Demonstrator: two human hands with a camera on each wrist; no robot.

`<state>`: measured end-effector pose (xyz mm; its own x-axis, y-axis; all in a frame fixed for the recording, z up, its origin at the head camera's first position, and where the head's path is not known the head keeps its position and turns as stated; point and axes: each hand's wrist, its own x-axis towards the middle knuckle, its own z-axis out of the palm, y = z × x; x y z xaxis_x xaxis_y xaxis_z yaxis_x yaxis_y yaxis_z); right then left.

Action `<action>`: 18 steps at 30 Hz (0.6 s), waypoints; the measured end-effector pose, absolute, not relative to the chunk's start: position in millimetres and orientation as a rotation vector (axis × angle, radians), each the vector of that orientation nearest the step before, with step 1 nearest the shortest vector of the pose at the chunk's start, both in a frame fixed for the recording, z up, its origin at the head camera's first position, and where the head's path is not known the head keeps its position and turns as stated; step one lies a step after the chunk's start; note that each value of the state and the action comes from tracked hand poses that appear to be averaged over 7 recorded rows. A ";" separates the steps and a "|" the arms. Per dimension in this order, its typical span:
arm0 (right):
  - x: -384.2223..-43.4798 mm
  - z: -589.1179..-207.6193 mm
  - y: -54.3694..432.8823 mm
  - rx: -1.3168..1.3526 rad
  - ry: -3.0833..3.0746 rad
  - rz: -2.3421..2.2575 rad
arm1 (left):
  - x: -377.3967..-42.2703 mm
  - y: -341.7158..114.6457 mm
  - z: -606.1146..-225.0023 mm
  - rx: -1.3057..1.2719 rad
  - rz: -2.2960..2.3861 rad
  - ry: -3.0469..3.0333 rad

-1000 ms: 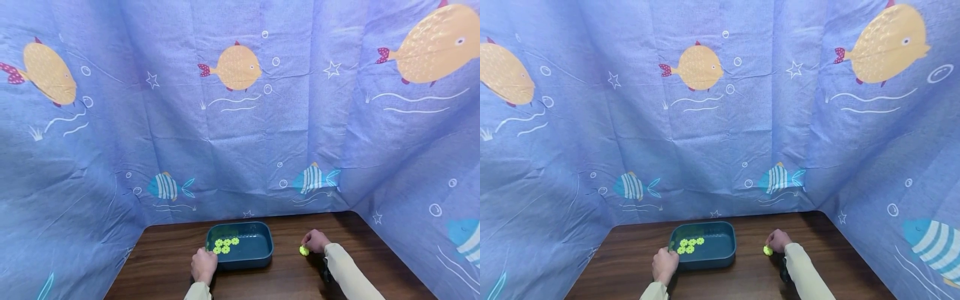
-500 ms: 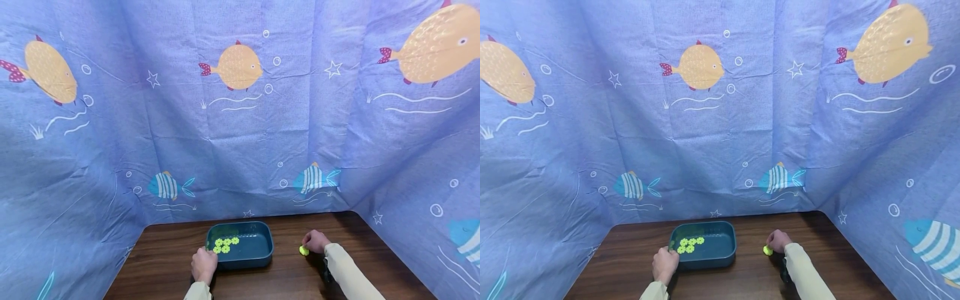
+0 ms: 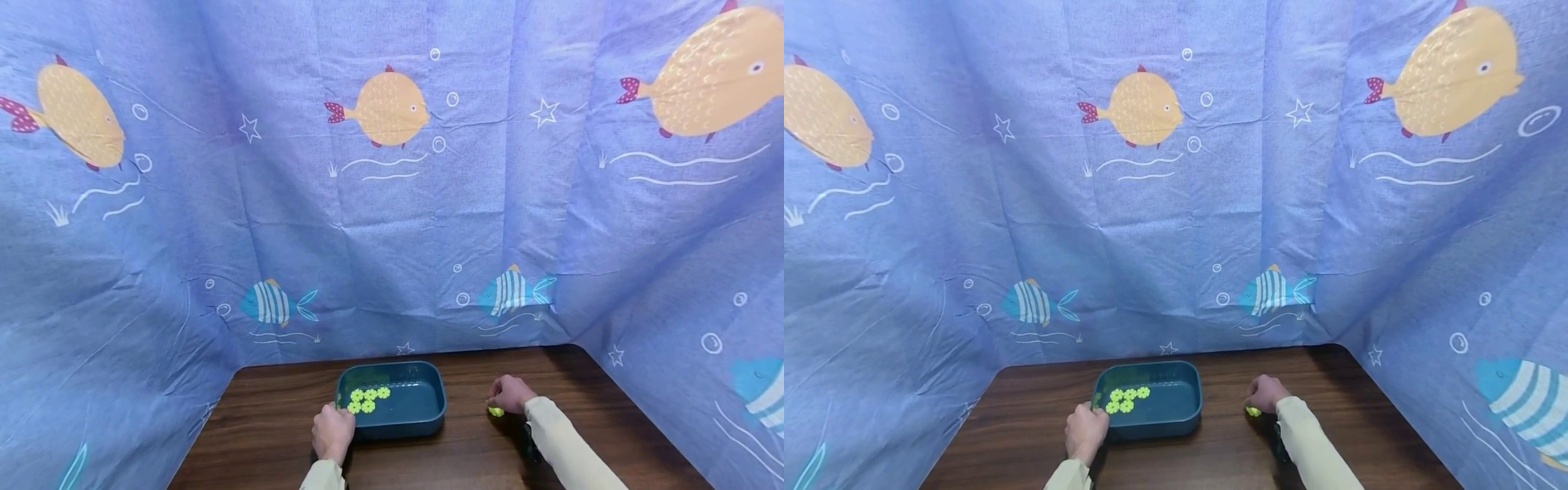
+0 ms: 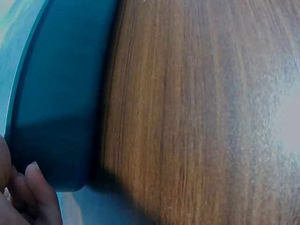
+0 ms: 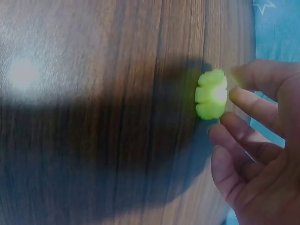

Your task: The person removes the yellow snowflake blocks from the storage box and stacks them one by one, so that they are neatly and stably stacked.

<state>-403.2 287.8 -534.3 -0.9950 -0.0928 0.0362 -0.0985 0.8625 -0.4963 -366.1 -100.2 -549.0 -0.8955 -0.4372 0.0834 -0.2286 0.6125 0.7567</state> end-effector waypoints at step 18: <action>-408.2 -548.2 282.3 0.229 -3.042 0.567 | -366.3 -100.5 -551.0 0.529 -1.157 -2.574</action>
<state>-408.2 282.3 -548.2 -0.9883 -0.1378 0.0655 -0.1521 0.9223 -0.3552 -366.3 -100.5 -551.0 -0.8970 -0.4320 0.0938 -0.2167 0.6146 0.7585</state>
